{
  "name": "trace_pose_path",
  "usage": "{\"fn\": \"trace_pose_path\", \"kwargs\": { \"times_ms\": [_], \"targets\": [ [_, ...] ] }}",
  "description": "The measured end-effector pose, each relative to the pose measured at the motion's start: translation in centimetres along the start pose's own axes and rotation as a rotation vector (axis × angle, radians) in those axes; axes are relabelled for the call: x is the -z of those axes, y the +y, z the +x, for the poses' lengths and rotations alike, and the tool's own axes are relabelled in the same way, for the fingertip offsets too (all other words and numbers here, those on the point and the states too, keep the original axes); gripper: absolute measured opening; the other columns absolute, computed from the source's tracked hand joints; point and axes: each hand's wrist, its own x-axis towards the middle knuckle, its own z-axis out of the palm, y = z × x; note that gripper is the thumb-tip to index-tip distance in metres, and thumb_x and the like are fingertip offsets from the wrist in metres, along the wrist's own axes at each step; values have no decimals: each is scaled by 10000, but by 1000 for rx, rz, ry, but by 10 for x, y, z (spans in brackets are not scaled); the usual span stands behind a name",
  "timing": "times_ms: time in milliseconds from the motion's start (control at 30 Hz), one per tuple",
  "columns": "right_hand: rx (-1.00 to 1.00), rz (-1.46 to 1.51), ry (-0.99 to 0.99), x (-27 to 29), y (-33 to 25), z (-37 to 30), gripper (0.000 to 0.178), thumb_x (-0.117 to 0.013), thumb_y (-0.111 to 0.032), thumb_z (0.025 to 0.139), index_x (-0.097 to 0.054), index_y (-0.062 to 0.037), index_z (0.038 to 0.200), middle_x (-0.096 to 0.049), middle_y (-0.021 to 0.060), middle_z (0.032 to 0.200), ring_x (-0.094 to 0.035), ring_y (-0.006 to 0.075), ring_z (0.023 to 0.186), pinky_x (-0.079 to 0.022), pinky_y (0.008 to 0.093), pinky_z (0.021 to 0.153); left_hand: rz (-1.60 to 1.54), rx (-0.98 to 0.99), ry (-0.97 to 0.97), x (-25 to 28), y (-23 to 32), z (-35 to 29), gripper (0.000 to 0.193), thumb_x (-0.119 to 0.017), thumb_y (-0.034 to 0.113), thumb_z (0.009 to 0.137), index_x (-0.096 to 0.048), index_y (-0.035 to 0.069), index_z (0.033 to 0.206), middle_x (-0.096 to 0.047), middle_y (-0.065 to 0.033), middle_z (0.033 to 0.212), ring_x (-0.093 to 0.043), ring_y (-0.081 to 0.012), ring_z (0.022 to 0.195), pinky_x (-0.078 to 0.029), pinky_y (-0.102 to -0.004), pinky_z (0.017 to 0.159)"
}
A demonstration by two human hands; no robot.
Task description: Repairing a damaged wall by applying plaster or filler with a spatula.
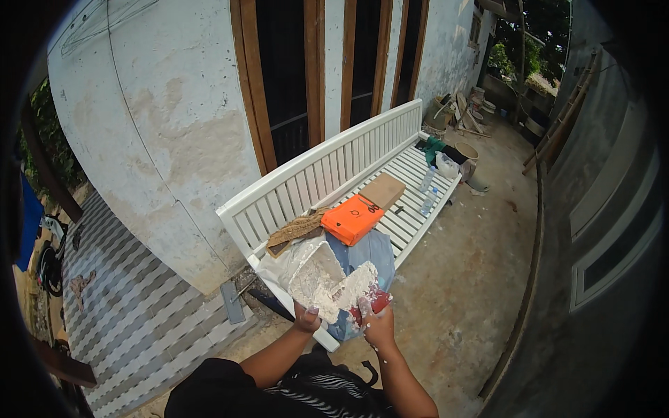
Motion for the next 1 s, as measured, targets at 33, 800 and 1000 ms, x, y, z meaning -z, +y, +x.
{"fn": "trace_pose_path", "kwargs": {
  "times_ms": [33, 800, 1000],
  "targets": [
    [33, 6, 30, 0, 1, 6, 201, -568, -95, 889, -575, 20, 1054, -630, 48, 920, -595, 110, 755, -496, 259, 660, -26, -1, 10, -3, -4, 5, 841, -633, 302, 705, -215, -29, 1356, -371, -174, 1319, -405, -288, 1225, -321, -391, 1030],
    [185, -490, 37, 130, -89, 121, 173, -577, -195, 855, -613, -26, 841, -612, 127, 640, -585, 235, 542, -458, 341, 555, -553, 544, 48, -127, -134, 107, 825, -512, 492, 759, -235, 57, 1403, -373, -146, 1367, -410, -328, 1231, -342, -452, 1028],
    [191, -670, -54, 255, -100, 154, 216, -582, -223, 831, -592, -23, 913, -576, 199, 692, -538, 398, 622, -458, 388, 596, -542, 659, -67, -239, -206, 103, 788, -539, 442, 771, -268, 21, 1379, -420, -157, 1327, -440, -318, 1208, -348, -431, 1025]
  ]
}}
